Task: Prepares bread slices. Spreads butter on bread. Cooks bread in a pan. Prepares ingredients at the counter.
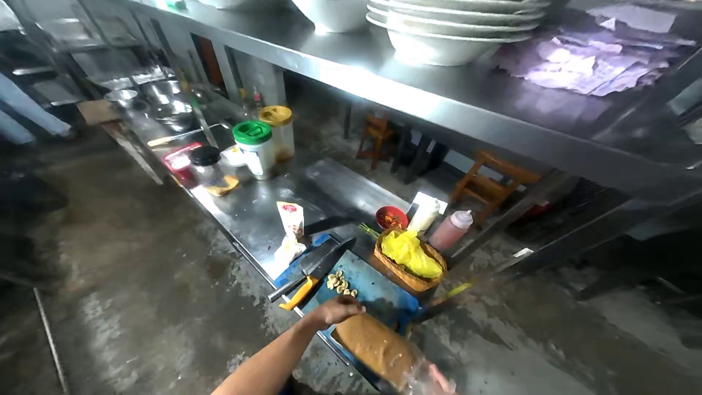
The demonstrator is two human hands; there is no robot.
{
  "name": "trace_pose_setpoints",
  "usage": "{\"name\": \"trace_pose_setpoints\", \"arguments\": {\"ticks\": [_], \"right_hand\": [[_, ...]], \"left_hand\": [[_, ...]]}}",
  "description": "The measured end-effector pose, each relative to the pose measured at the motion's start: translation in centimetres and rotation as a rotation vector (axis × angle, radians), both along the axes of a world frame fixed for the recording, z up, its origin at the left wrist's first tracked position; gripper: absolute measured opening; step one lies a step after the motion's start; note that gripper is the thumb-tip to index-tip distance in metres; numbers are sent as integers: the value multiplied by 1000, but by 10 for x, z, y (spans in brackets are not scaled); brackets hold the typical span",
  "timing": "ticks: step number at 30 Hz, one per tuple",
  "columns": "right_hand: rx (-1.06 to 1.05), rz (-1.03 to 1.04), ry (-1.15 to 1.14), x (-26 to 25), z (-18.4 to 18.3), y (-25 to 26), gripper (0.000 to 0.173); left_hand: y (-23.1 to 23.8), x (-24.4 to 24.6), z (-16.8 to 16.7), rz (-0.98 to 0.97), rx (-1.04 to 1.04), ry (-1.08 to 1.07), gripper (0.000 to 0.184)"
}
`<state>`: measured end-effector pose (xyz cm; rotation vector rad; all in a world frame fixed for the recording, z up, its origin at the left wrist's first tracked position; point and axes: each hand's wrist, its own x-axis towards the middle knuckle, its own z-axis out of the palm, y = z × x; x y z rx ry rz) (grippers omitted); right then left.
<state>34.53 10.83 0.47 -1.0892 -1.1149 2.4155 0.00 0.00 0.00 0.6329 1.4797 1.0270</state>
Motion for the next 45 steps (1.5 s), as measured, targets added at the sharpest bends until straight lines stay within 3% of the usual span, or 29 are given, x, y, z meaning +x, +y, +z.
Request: {"name": "trace_pose_setpoints", "arguments": {"ticks": [5, 8, 11, 14, 16, 19, 24, 27, 32, 36, 40, 45], "right_hand": [[203, 41, -206, 14, 11, 11, 49], [386, 60, -438, 1, 30, 20, 48], [494, 54, -587, -19, 55, 27, 57], [774, 148, -690, -46, 88, 28, 66], [1003, 255, -711, -71, 105, 22, 68], [1144, 556, -699, -121, 124, 4, 68], [1321, 975, -763, -170, 83, -23, 89], [1395, 893, -737, -169, 52, -30, 102], [1459, 695, -627, -159, 29, -37, 87], [1482, 679, -662, -159, 27, -39, 85], [1497, 707, -698, -162, 24, -36, 94], [1545, 655, -711, -162, 21, -40, 96]], "left_hand": [[12, 15, -8, 10, -14, 151, 57], [9, 11, 19, 49, -52, 333, 54], [-14, -14, 48, 145, -151, 673, 44], [-37, -45, 39, 152, -408, 960, 46], [-45, -54, 20, 75, -541, 972, 57], [-44, -52, -2, 20, -580, 984, 53], [-43, -52, -13, 122, -502, 921, 51], [-48, -49, 4, 216, -433, 835, 49], [-95, -9, 59, 300, -267, 708, 54], [-135, 36, 88, 146, -260, 623, 68], [-140, 64, 105, -15, -330, 615, 47], [-156, 95, 98, -67, -369, 695, 40]]}}
